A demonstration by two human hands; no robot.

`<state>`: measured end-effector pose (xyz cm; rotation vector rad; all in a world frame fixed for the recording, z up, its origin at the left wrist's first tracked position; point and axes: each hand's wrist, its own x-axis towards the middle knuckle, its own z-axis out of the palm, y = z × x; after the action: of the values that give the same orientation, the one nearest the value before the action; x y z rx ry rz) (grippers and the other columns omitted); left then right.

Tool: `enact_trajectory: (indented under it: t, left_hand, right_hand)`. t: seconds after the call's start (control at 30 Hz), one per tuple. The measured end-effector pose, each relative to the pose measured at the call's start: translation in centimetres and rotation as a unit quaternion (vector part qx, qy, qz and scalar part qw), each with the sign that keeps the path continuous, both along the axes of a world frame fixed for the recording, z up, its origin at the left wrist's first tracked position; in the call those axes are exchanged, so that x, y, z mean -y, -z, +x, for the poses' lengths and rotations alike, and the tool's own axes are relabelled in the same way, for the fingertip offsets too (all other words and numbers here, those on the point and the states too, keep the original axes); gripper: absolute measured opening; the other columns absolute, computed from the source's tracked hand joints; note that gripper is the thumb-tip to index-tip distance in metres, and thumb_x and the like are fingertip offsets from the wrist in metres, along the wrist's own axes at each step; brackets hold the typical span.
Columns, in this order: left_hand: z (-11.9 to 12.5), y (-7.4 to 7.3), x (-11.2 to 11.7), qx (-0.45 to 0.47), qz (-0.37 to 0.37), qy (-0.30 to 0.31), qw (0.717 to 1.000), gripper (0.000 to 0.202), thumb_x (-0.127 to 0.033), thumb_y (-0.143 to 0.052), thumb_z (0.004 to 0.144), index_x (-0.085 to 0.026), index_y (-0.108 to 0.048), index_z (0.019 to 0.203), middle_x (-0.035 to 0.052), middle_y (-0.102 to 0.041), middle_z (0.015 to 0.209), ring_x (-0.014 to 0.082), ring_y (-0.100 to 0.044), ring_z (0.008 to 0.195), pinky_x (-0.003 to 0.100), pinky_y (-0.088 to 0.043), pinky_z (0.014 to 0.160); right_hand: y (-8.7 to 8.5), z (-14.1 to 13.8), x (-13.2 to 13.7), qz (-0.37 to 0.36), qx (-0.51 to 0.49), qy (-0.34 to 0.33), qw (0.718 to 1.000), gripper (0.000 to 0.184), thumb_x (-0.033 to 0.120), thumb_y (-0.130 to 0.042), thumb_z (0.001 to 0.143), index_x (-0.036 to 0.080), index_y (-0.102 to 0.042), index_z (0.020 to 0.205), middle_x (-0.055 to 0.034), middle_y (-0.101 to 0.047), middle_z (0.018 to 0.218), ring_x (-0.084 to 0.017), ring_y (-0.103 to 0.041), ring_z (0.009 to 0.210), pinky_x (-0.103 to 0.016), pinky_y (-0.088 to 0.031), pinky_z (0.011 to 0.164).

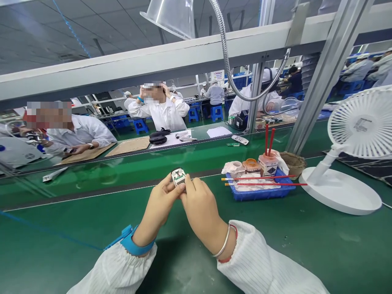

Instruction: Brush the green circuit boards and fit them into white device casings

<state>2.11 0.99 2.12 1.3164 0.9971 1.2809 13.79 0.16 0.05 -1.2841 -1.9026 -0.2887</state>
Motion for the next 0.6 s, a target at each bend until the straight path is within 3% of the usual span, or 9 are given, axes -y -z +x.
enact_trajectory:
  t: [0.23, 0.37, 0.53, 0.6]
  left_hand:
    - [0.0, -0.2, 0.2, -0.057, 0.017, -0.011, 0.998, 0.038, -0.034, -0.061, 0.08, -0.017, -0.057, 0.113, 0.0083, -0.07, 0.1, 0.024, -0.063, 0.097, 0.031, -0.048, 0.081]
    - [-0.3, -0.4, 0.1, -0.027, 0.003, 0.027, 0.999, 0.043, -0.033, -0.061, 0.079, -0.016, -0.054, 0.118, 0.0102, -0.067, 0.109, 0.025, -0.061, 0.1, 0.032, -0.049, 0.082]
    - [-0.7, -1.2, 0.1, 0.009, -0.019, 0.055, 0.998, 0.051, -0.035, -0.06, 0.08, -0.015, -0.048, 0.126, 0.0116, -0.066, 0.111, 0.0236, -0.063, 0.097, 0.032, -0.052, 0.078]
    - [-0.7, -1.3, 0.1, 0.008, -0.028, 0.039, 0.999, 0.06, -0.034, -0.06, 0.08, -0.015, -0.041, 0.133, 0.0105, -0.067, 0.109, 0.0222, -0.063, 0.096, 0.032, -0.052, 0.079]
  right_hand:
    - [-0.1, 0.1, 0.0, -0.009, 0.002, 0.001, 1.0, 0.033, 0.017, -0.048, 0.087, 0.007, -0.057, 0.117, -0.0073, -0.057, 0.073, -0.021, -0.057, 0.066, -0.032, -0.049, 0.06]
    - [-0.5, 0.4, -0.3, -0.065, -0.048, -0.013, 0.997, 0.036, 0.019, -0.056, 0.082, 0.009, -0.058, 0.117, -0.0063, -0.057, 0.075, -0.02, -0.057, 0.066, -0.032, -0.048, 0.061]
    - [-2.3, 1.5, -0.9, -0.202, -0.211, -0.084, 0.953, 0.021, 0.03, -0.07, 0.071, 0.021, -0.069, 0.089, -0.0011, -0.058, 0.073, -0.016, -0.057, 0.063, -0.028, -0.046, 0.058]
    - [-2.8, 1.9, -1.0, -0.233, -0.259, -0.111, 0.931, 0.022, 0.031, -0.072, 0.068, 0.023, -0.069, 0.089, -0.001, -0.061, 0.075, -0.016, -0.059, 0.066, -0.028, -0.047, 0.06]
